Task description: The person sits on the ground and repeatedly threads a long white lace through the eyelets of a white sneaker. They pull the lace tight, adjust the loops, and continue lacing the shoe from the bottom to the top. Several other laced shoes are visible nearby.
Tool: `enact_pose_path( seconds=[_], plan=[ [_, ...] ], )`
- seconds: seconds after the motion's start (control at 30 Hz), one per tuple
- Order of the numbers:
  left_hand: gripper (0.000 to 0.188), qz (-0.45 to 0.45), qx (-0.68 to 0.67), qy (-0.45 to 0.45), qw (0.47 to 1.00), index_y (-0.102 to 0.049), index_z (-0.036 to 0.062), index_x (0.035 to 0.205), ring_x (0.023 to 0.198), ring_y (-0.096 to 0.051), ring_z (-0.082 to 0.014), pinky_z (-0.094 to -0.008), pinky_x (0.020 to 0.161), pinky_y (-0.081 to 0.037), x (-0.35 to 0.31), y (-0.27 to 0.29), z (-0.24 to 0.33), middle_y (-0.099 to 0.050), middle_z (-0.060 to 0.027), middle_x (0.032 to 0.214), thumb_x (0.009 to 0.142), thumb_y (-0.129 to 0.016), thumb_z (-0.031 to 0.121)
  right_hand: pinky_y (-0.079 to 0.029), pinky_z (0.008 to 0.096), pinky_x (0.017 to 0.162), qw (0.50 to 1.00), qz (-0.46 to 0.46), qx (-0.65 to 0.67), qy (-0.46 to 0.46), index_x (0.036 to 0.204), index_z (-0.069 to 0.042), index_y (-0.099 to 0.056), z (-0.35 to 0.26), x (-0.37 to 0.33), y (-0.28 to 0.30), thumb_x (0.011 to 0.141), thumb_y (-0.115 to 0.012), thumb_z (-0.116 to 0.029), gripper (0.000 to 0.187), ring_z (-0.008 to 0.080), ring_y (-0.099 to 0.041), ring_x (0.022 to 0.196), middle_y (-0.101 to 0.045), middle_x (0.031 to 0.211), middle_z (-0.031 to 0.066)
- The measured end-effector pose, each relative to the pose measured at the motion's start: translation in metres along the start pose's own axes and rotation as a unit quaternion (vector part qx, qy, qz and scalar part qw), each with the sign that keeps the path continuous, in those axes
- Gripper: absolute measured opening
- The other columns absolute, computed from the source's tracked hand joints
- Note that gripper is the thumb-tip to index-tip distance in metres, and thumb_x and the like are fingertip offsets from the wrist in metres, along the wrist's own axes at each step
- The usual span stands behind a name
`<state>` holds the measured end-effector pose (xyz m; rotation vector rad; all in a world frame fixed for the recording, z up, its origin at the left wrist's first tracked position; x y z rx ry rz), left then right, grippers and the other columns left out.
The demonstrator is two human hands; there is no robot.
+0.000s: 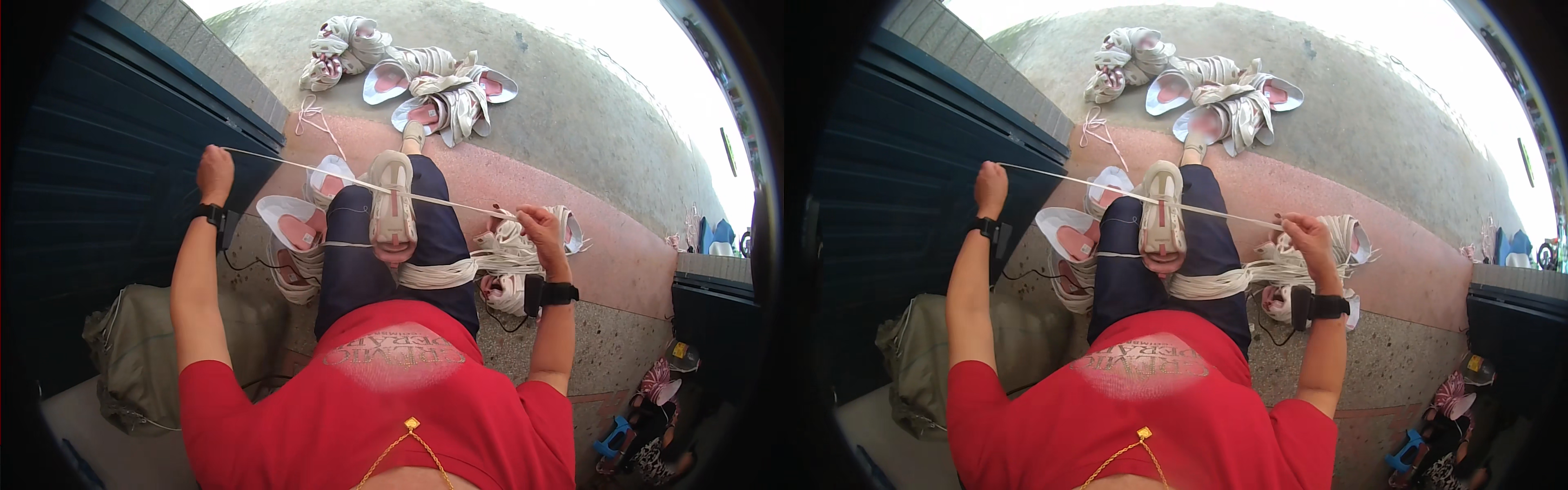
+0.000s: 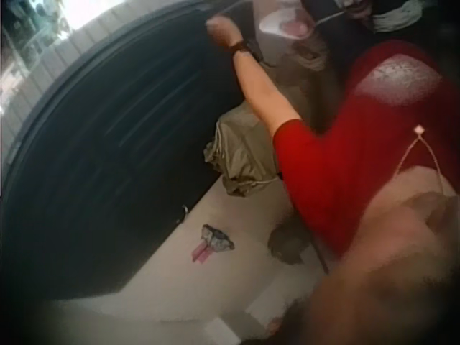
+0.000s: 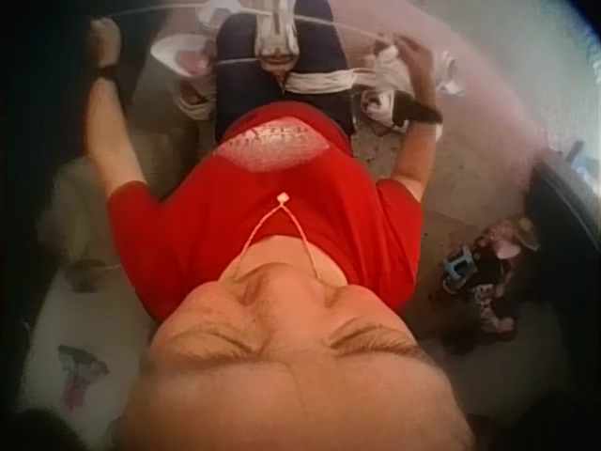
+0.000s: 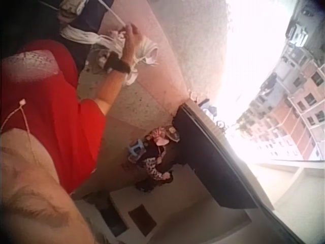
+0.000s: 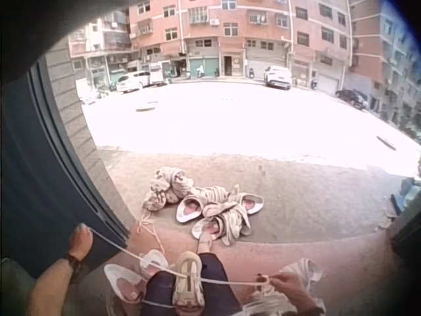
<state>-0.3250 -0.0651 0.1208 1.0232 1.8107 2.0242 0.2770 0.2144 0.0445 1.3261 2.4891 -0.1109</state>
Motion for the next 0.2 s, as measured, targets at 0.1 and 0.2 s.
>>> enact_pose_path(
  seconds=[0.1, 0.2],
  plan=[
    [0.037, 0.148, -0.149, 0.304, 0.929, -0.063, -0.0054, 0.085, 0.07, -0.065, -0.0367, -0.0423, 0.06, -0.051, 0.009, 0.102, -0.209, -0.065, -0.0245, 0.085, 0.09, -0.044, 0.025, -0.042, 0.0214, 0.058, 0.962, 0.115, 0.247, 0.022, 0.106, -0.001, -0.061, -0.003, -0.043, 0.11, 0.09, -0.06, -0.013, 0.02, 0.0021, -0.039, 0.051, -0.045, 0.061, -0.0071],
    [0.035, 0.341, -0.38, 0.449, 0.734, -0.063, -0.0064, 0.091, 0.064, -0.066, -0.0196, -0.0265, 0.058, -0.053, -0.025, 0.154, -0.334, -0.066, -0.0178, 0.082, 0.095, -0.038, 0.018, -0.042, 0.0232, 0.06, 0.812, 0.093, 0.556, 0.148, 0.11, -0.001, -0.056, 0.0, -0.085, 0.179, 0.092, -0.056, -0.012, 0.021, 0.0022, -0.036, 0.048, -0.046, 0.06, -0.0044]
  ],
)
Point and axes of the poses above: each hand's wrist, its own x-axis towards the middle knuckle, its own y-axis out of the back of the hand, z = x × y, the point moved 8 cm from there along x, towards the middle knuckle
